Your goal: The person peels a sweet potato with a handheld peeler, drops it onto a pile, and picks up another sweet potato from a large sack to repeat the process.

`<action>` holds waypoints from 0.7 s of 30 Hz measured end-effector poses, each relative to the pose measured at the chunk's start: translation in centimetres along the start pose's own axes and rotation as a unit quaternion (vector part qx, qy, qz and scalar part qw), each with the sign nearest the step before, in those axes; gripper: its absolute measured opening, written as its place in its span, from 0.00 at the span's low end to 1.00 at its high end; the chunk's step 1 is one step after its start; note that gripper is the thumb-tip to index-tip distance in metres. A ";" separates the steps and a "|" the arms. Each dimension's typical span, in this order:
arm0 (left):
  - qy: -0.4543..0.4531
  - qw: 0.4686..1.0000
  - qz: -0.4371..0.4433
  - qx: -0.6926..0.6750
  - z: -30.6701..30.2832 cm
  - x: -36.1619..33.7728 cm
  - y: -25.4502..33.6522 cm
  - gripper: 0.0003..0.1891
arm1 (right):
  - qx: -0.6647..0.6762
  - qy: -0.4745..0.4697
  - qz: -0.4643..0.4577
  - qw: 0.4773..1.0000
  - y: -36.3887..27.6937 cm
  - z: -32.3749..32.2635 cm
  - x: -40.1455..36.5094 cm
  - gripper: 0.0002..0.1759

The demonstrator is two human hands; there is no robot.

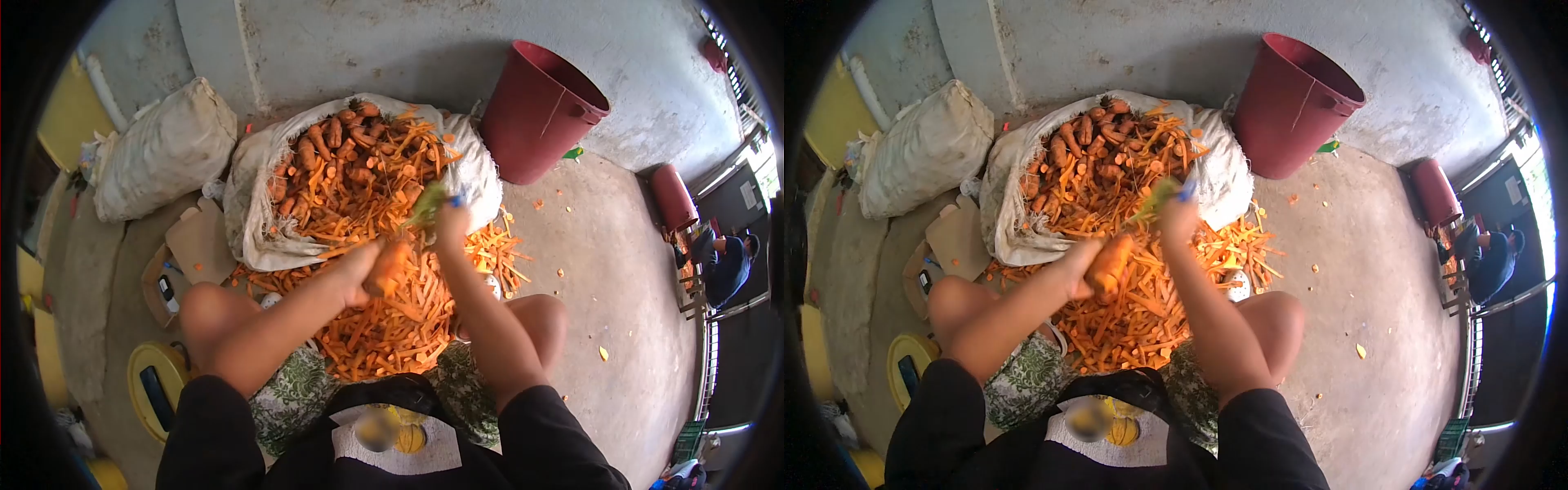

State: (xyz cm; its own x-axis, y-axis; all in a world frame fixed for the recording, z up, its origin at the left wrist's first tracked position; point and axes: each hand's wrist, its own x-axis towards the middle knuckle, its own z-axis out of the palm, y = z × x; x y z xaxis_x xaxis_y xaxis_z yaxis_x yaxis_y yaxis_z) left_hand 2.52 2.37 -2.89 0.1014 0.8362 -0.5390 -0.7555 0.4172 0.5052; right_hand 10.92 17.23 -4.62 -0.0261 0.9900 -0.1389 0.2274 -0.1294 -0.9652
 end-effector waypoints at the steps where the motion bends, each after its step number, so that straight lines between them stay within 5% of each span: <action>1: -0.026 0.999 -0.019 0.026 0.3 -0.9 -0.5 0.17 | 0.056 0.059 0.068 0.994 -0.5 -2.1 3.0 0.14; 4: -0.001 1.000 -0.012 -0.008 0.6 -2.1 -1.3 0.19 | 0.004 0.140 0.054 0.989 0.6 -4.3 7.9 0.14; 6: 0.011 0.999 0.003 -0.036 0.0 -1.6 -0.9 0.18 | 0.170 0.029 0.026 0.985 -1.4 -3.8 5.0 0.14; 9: 0.053 0.994 0.002 -0.098 0.0 -1.4 -0.3 0.18 | 0.101 -0.102 0.041 0.989 -3.2 -1.5 -1.8 0.15; 13: -0.001 0.995 0.013 -0.097 0.3 -2.2 -0.7 0.14 | 0.034 -0.178 -0.096 0.979 -3.3 -0.3 -6.4 0.15; 18: -0.028 0.993 0.025 -0.116 0.7 -2.0 -0.5 0.13 | -0.028 -0.133 -0.185 0.973 -2.4 0.1 -6.2 0.15; 20: 0.000 0.999 -0.042 0.026 1.0 -2.6 -0.4 0.14 | -0.086 -0.031 -0.125 0.988 -2.1 -0.2 -3.7 0.15; 21: -0.103 0.992 -0.035 0.071 0.9 -2.8 -1.0 0.15 | -0.084 0.014 -0.115 0.990 -2.7 -1.1 -1.9 0.15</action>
State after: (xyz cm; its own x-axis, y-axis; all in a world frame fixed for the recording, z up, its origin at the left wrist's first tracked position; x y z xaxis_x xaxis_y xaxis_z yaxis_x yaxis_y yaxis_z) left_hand 3.54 -0.04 -1.27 0.2921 0.8522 -0.4340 -0.6451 0.5106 0.5685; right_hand 11.38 15.79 -1.51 -0.0689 0.9937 0.0882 0.3778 0.1078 -0.9196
